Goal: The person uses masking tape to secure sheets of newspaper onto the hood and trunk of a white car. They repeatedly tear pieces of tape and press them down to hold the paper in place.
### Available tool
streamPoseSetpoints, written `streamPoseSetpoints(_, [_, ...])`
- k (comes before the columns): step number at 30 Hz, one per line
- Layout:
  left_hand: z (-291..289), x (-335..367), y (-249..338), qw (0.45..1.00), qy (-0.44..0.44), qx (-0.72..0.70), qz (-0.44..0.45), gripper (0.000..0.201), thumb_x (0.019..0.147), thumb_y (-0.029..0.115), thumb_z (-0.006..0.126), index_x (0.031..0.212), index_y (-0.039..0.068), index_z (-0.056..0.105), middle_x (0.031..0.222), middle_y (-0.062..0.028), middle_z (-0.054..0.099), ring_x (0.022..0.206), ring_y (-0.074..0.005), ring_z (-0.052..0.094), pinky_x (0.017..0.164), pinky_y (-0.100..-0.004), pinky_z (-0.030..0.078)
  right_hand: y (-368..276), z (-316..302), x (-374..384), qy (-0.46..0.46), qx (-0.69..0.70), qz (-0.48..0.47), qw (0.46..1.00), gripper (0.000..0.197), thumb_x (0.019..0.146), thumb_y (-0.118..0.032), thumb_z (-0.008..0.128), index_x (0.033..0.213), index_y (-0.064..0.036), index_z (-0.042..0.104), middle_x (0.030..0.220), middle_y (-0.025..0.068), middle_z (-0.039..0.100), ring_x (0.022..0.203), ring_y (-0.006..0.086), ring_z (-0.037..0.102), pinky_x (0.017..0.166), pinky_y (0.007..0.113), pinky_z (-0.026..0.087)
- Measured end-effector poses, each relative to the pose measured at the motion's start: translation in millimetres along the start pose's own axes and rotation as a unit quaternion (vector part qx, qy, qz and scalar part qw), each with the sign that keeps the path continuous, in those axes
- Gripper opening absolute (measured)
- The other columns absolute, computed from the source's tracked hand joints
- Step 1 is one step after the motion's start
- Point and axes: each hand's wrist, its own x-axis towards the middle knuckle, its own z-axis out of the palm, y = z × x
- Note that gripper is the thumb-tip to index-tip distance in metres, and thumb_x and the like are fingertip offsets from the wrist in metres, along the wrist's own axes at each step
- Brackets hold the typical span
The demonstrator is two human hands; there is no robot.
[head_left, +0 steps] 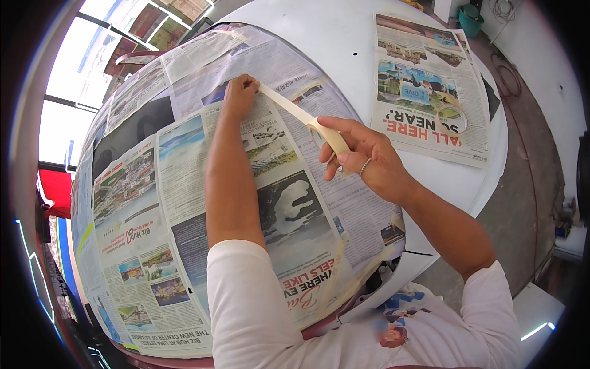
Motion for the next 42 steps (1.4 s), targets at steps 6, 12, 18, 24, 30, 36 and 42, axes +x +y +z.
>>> streamPoseSetpoints(6, [3.7,11.2,-0.3,0.996,0.0,0.074,-0.055,0.023,0.091,0.029,0.073,0.102,0.009,0.078,0.098,-0.0119,0.076,0.093,-0.0278,0.07,0.084,-0.04,0.052,1.0,-1.4,3.8,0.0,0.023,-0.041,0.999,0.067,0.097,-0.004,0.055,0.161,-0.0107,0.037,0.114,0.0125,0.068,0.088,0.0173,0.067,0.087,0.033,0.053])
streamPoseSetpoints(12, [14.6,4.2,26.7,0.979,0.024,0.177,-0.1,0.021,0.089,0.036,0.075,0.102,0.021,0.081,0.11,-0.0088,0.077,0.11,-0.0301,0.07,0.094,-0.0437,0.052,1.1,5.3,3.6,0.006,0.048,-0.025,0.999,0.064,0.098,-0.005,0.055,0.159,-0.009,0.038,0.115,0.0171,0.067,0.087,0.019,0.068,0.086,0.035,0.054])
streamPoseSetpoints(18, [10.9,13.3,27.3,0.973,0.022,0.19,-0.132,0.019,0.089,0.035,0.076,0.102,0.022,0.081,0.113,-0.0072,0.077,0.112,-0.0299,0.07,0.095,-0.0424,0.053,6.5,19.5,8.3,0.003,0.072,-0.023,0.997,0.061,0.099,-0.006,0.054,0.158,-0.0079,0.039,0.118,0.0191,0.067,0.09,0.0214,0.071,0.086,0.035,0.055])
streamPoseSetpoints(24, [10.6,25.3,21.5,0.97,0.012,0.195,-0.142,0.027,0.087,0.042,0.076,0.103,0.021,0.081,0.113,-0.0056,0.077,0.111,-0.0283,0.07,0.096,-0.0462,0.051,7.8,24.0,14.6,0.015,0.051,-0.03,0.998,0.058,0.101,-0.007,0.052,0.157,-0.0075,0.04,0.117,0.0198,0.069,0.089,0.0209,0.073,0.086,0.034,0.055])
streamPoseSetpoints(30, [16.9,28.8,17.3,0.965,0.029,0.223,-0.137,0.028,0.086,0.043,0.077,0.103,0.021,0.08,0.112,-0.005,0.077,0.111,-0.0285,0.071,0.095,-0.0455,0.051,11.4,28.2,16.1,0.014,0.066,-0.027,0.997,0.056,0.102,-0.008,0.052,0.157,-0.0089,0.04,0.117,0.0188,0.07,0.088,0.021,0.074,0.084,0.033,0.056])
streamPoseSetpoints(36, [18.3,25.9,19.8,0.961,0.034,0.242,-0.132,0.025,0.088,0.04,0.076,0.106,0.022,0.08,0.115,-0.0051,0.076,0.114,-0.0287,0.07,0.096,-0.0446,0.052,13.5,30.1,15.1,0.018,0.082,-0.016,0.996,0.056,0.102,-0.008,0.052,0.157,-0.0087,0.04,0.116,0.0183,0.07,0.089,0.0211,0.074,0.084,0.033,0.056])
streamPoseSetpoints(42, [18.3,24.1,21.7,0.959,0.018,0.254,-0.121,0.024,0.09,0.037,0.076,0.111,0.024,0.078,0.122,-0.0066,0.075,0.117,-0.0312,0.069,0.097,-0.0439,0.054,14.1,30.2,13.6,0.023,0.067,-0.015,0.997,0.056,0.102,-0.007,0.051,0.157,-0.0078,0.039,0.116,0.02,0.071,0.088,0.0206,0.074,0.084,0.033,0.056])
